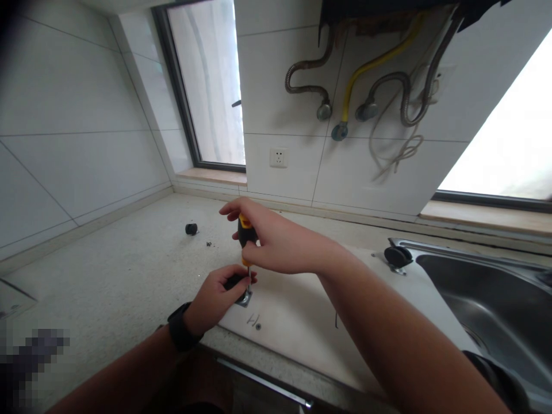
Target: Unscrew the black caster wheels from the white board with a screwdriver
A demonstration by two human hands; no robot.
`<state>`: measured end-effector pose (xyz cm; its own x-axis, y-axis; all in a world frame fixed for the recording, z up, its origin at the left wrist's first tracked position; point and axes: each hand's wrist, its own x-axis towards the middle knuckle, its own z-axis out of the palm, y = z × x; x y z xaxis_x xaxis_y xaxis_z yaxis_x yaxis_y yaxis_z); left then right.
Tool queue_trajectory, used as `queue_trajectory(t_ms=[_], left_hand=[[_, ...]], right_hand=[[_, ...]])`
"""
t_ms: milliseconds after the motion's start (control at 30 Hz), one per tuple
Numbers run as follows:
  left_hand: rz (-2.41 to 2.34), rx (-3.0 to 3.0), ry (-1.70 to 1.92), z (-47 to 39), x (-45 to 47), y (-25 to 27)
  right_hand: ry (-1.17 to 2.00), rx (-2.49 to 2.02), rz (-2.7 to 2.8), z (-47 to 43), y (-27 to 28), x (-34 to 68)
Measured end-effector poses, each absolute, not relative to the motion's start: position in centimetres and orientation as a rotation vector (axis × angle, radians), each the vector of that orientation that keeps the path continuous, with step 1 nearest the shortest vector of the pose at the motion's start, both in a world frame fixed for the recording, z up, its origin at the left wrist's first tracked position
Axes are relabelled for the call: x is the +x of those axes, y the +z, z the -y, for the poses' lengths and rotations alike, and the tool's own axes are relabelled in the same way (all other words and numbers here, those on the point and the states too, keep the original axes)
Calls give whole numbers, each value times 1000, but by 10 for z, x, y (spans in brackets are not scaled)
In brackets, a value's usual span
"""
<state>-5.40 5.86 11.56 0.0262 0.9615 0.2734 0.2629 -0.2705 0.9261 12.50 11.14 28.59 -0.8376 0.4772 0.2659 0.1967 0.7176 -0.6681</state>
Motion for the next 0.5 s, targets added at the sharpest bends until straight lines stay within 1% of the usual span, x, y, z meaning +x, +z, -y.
queue_trajectory(t_ms=[133, 267, 367, 500], left_hand=[[-1268, 1578, 1296, -58, -54, 113], [-1271, 1585, 1295, -57, -54, 113], [-1280, 1574, 1305, -57, -55, 112], [-1317, 1559, 1320, -58, -55, 112]], right_hand=[[662, -663, 2490, -109, 286, 122], [575, -765, 2471, -108, 288, 121], [632, -762, 2425, -109, 288, 122], [856, -657, 2362, -113, 286, 124]])
